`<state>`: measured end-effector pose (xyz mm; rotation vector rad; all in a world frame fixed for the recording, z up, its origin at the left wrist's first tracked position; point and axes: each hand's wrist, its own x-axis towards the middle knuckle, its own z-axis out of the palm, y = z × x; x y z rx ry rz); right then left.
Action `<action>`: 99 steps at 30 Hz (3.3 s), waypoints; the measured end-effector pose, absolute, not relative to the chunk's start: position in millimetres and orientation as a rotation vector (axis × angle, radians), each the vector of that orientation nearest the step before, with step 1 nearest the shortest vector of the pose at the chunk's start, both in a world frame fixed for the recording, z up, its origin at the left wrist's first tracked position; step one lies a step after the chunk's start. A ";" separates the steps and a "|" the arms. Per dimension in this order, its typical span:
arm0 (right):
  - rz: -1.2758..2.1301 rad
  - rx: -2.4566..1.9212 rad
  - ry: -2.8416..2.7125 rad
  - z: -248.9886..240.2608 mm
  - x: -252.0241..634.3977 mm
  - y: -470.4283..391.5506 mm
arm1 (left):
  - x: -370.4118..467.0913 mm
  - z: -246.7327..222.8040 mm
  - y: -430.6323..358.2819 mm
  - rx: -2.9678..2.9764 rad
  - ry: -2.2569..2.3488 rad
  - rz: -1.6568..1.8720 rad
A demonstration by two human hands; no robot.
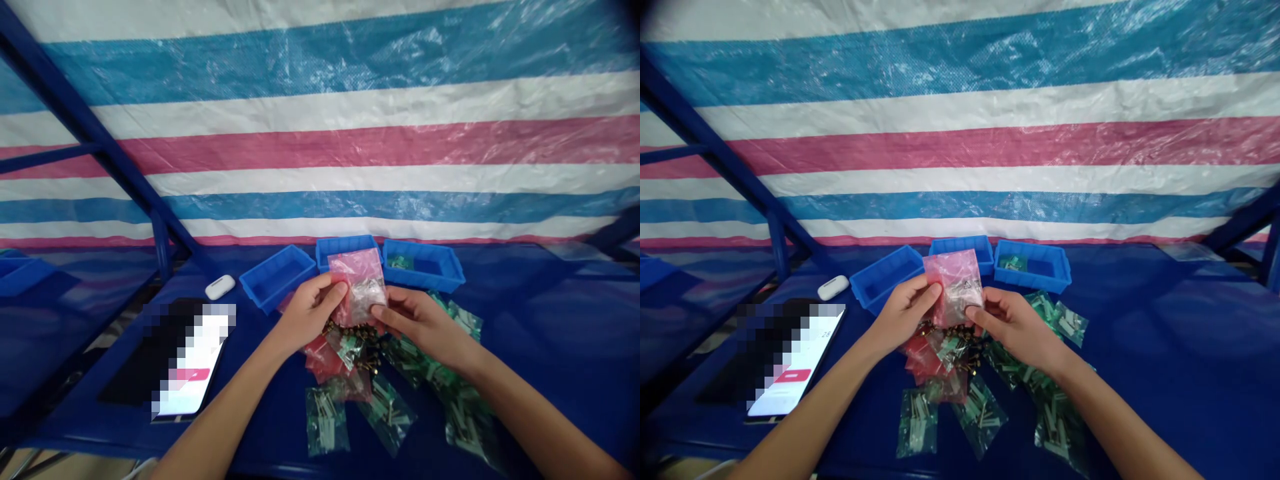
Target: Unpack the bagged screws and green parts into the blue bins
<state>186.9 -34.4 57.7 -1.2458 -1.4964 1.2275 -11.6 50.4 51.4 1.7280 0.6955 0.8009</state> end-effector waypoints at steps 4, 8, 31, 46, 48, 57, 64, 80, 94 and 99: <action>1.282 -1.210 -1.562 59.2 189.2 -34.5 | -12.5 52.8 50.8 1.630 0.714 0.798; 1.225 -1.259 -1.405 57.2 191.7 -32.6 | -16.5 57.7 53.7 1.582 0.726 0.729; 1.050 -1.355 -1.227 53.6 197.5 -28.8 | -74.8 70.4 110.9 2.235 1.998 0.798; 1.005 -1.366 -1.276 49.8 199.2 -29.5 | -66.1 56.7 109.7 2.358 1.993 0.507; 0.988 -1.378 -1.286 49.8 199.2 -29.4 | -62.4 58.5 103.4 2.435 2.169 0.571; 0.928 -1.437 -1.354 49.1 200.7 -29.1 | -69.3 65.0 104.2 2.520 2.192 0.276; 0.908 -1.473 -1.385 50.7 199.6 -29.7 | -66.5 58.6 107.3 2.516 2.026 0.123; 0.875 -1.507 -1.420 51.7 198.4 -31.0 | -64.0 51.1 106.8 2.544 2.077 0.259; 0.399 -1.670 -1.933 41.8 201.0 -26.8 | -59.2 48.5 103.7 2.641 1.865 0.238; 0.556 -1.582 -2.149 41.5 207.1 -26.5 | -50.7 49.6 95.5 2.804 1.753 0.480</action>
